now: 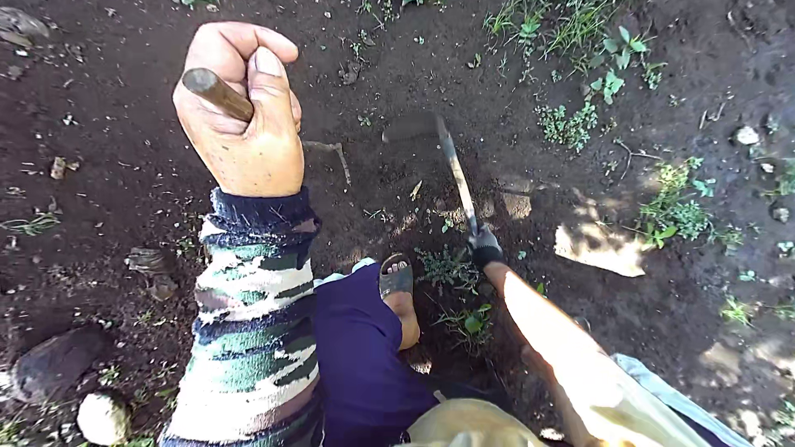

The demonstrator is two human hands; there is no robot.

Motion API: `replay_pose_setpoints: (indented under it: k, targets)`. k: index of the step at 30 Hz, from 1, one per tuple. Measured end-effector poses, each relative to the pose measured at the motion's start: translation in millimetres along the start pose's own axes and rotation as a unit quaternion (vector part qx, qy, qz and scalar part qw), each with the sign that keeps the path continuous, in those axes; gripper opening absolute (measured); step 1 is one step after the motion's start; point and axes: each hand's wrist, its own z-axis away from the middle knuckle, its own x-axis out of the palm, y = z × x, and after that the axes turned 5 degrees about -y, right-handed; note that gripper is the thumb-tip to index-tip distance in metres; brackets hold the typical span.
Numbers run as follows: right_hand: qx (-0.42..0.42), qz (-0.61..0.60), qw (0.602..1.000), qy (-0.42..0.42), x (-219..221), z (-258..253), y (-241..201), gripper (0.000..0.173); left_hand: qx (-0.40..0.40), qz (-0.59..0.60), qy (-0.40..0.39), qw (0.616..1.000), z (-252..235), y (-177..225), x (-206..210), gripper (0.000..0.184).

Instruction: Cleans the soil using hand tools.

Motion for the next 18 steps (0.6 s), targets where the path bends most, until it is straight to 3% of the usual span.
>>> replay_pose_setpoints:
  k: [2,4,6,8,10,13,15,18]
  targets:
    - [-0.056,-0.074,0.995,0.043,4.9,-17.8,-51.6,0.052,0.002,0.005,0.003,1.000,1.1,0.3,-2.0,0.014]
    - [-0.061,-0.139,0.988,0.043,9.4,-40.5,-118.6,0.053,0.011,0.009,0.011,1.000,0.9,-1.7,-6.1,0.015]
    - [-0.069,-0.122,0.990,0.027,24.8,-52.0,-144.8,0.054,0.022,0.012,0.018,1.000,1.5,-3.6,-8.0,0.016]
    - [-0.083,-0.038,0.996,-0.018,40.8,-49.3,-108.5,0.052,0.019,0.006,0.014,1.000,2.2,0.2,-10.1,0.017]
    - [-0.047,0.018,0.997,-0.062,43.4,-40.6,-55.3,0.052,-0.022,0.010,-0.021,0.999,4.7,14.6,-13.0,0.015]
    - [0.003,0.069,0.992,-0.107,32.2,-22.6,-14.4,0.055,-0.065,0.017,-0.015,0.998,5.9,26.6,-10.5,0.015]
    - [0.003,0.050,0.993,-0.103,21.5,-6.1,-19.5,0.051,0.006,0.025,0.008,1.000,0.2,7.1,-6.6,0.017]
    - [0.037,0.005,0.988,-0.148,-13.4,23.1,-88.2,0.046,0.056,0.022,0.003,0.998,-3.3,-7.4,-2.8,0.017]
